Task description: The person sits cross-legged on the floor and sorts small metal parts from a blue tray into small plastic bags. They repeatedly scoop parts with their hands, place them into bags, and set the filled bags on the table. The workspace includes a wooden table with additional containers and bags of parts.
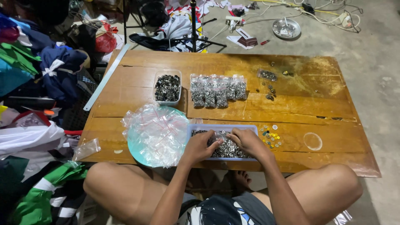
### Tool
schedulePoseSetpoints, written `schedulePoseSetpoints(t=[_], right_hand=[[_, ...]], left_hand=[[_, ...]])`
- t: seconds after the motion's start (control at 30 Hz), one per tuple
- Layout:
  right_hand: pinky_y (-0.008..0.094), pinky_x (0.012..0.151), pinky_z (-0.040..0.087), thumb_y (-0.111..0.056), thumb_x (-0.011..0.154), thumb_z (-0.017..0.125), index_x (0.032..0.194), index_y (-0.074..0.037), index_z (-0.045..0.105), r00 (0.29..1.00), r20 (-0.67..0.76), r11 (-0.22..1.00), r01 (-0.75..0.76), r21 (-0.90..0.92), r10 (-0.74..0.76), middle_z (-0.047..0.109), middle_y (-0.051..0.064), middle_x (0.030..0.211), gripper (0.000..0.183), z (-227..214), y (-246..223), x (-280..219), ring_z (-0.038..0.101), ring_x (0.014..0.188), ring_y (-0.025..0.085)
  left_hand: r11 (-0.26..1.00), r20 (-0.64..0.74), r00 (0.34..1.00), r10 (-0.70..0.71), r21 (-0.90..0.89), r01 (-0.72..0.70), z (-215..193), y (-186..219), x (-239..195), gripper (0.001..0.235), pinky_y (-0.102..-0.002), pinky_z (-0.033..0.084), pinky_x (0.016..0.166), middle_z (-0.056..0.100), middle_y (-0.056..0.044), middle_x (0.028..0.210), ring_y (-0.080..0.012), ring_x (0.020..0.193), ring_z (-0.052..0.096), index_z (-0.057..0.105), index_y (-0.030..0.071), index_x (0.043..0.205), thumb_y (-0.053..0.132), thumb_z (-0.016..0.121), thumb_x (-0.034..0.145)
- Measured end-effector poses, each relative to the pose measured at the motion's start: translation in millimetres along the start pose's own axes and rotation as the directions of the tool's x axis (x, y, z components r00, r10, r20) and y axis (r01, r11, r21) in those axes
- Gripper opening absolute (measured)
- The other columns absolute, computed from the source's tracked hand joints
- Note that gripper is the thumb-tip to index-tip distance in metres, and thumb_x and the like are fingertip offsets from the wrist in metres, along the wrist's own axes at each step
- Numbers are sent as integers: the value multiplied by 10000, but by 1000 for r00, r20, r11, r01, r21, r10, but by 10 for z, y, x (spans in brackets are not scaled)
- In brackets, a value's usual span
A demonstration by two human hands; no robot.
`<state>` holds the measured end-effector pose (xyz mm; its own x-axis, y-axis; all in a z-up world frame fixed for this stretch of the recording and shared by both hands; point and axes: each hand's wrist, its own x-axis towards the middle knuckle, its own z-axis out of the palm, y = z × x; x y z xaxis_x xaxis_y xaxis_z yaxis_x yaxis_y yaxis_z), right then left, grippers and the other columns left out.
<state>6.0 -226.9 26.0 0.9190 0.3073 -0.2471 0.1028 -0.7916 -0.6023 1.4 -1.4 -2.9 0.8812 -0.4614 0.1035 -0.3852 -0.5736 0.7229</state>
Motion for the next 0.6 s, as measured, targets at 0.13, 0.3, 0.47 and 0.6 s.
schedulePoseSetpoints(t=[0.13, 0.3, 0.47, 0.6], right_hand=[[499, 797, 548, -299, 1047, 529, 923, -62, 645, 1000, -7, 1000, 11, 16, -11, 725, 169, 738, 292, 44, 58, 9, 722, 787, 388], [412, 825, 545, -220, 1032, 551, 937, -111, 717, 1000, -1, 967, -21, 252, 22, 742, 93, 767, 221, 26, 49, 28, 707, 760, 262], [503, 845, 539, -199, 989, 592, 985, -102, 719, 1000, 22, 967, -1, 257, -5, 764, 177, 885, 160, 111, 174, 63, 719, 895, 376], [468, 836, 558, -178, 903, 689, 1052, -142, 768, 998, 50, 967, -56, 250, 45, 802, 145, 897, 171, -3, -44, -12, 759, 874, 340]], left_hand=[[1000, -4, 1000, 7, -17, -7, -11, 7, 3, 305, -503, 515, 640, 677, -184, 740, -428, 764, 690, 588, 106, 955, 407, 641, 940], [999, -36, 999, 24, -22, -25, -28, 22, 24, 323, -491, 508, 618, 654, -182, 712, -423, 737, 677, 573, 105, 914, 417, 647, 948], [999, -39, 999, 26, -37, -27, -17, 14, 42, 307, -464, 525, 620, 687, -139, 727, -386, 735, 694, 591, 121, 924, 418, 663, 950], [997, -41, 999, 30, -63, -32, -70, 82, 17, 276, -457, 527, 628, 678, -141, 718, -383, 727, 692, 602, 114, 939, 384, 657, 957]])
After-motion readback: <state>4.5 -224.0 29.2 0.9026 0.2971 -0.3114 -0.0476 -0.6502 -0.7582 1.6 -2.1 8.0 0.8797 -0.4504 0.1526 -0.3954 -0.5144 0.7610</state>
